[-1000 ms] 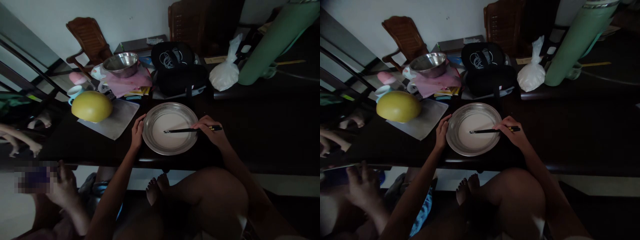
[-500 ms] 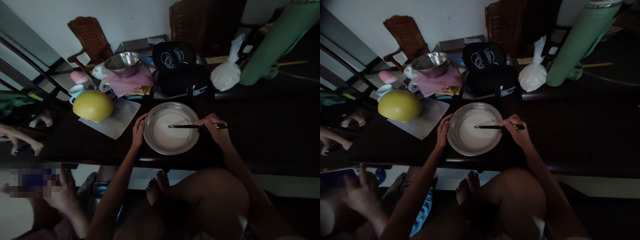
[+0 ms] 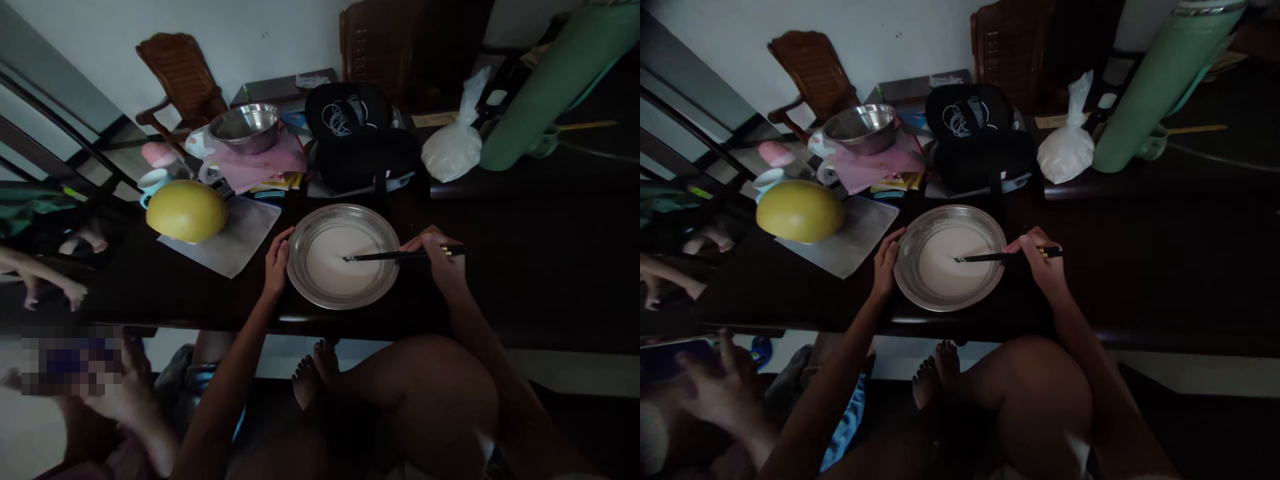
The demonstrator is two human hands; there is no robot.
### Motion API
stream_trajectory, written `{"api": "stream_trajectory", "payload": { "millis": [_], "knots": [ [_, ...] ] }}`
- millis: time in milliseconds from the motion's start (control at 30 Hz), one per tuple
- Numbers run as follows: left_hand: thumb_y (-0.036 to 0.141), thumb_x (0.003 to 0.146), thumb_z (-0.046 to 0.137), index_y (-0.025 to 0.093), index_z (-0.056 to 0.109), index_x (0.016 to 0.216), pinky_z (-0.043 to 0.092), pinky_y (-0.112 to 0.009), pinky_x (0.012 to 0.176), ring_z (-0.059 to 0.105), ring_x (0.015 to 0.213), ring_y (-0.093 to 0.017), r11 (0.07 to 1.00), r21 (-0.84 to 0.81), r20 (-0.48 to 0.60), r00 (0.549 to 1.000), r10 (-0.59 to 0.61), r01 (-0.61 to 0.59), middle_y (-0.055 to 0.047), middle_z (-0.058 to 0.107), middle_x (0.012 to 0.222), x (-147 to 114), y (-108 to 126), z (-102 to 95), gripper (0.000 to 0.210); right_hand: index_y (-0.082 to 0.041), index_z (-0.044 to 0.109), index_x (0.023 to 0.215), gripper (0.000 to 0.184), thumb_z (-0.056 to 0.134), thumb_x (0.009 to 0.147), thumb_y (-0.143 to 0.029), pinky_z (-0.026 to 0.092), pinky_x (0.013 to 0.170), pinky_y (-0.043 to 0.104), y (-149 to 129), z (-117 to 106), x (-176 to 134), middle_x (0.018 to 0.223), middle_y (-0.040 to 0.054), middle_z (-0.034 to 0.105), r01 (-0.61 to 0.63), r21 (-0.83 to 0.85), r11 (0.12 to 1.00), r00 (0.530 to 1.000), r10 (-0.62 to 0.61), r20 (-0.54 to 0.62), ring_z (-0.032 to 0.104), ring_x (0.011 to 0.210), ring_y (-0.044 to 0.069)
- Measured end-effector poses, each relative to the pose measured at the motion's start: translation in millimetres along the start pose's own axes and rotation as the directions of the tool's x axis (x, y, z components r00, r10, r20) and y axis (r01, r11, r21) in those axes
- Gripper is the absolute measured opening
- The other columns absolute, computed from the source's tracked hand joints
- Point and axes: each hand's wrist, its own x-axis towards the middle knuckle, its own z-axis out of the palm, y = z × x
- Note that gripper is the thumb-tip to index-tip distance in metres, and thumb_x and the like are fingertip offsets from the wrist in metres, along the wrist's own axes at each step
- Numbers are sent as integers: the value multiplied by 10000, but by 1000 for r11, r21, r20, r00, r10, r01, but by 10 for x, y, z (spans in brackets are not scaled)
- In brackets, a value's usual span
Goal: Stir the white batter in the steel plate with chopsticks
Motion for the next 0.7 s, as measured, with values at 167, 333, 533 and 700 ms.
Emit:
{"api": "stream_trajectory", "payload": {
  "millis": [167,333,533,700],
  "knots": [
    [500,944,481,185,644,1206,386,-392,1073,547,1212,-242,1000,-2,-2,1000,12,-12,-89,618,1284,8,-8,-2,440,-260,733,739,283,552,927,-370,507,780,361,-12,15,-11,780,14,728,-34,-32,999,981,39,190,674,795,198],
    [497,946,480,187,641,1210,379,-399,1079,542,1220,-244,1000,-7,0,1000,6,-6,-90,614,1289,3,-7,2,438,-274,730,750,261,563,923,-372,486,836,394,21,2,2,802,15,734,-12,-76,997,997,18,69,659,837,210],
    [519,943,472,183,641,1209,380,-400,1080,539,1225,-249,1000,4,2,1000,4,-4,-93,612,1292,4,8,2,461,-249,718,692,323,542,934,-371,502,748,365,-34,9,-4,737,23,717,-48,-3,999,990,48,129,667,750,196],
    [526,940,472,182,642,1205,385,-404,1075,542,1220,-251,1000,9,2,1000,8,-8,-97,613,1291,7,-5,3,467,-270,736,761,233,578,913,-350,491,843,391,-16,21,2,822,20,737,-15,-100,995,992,27,122,667,864,213]
  ]
}}
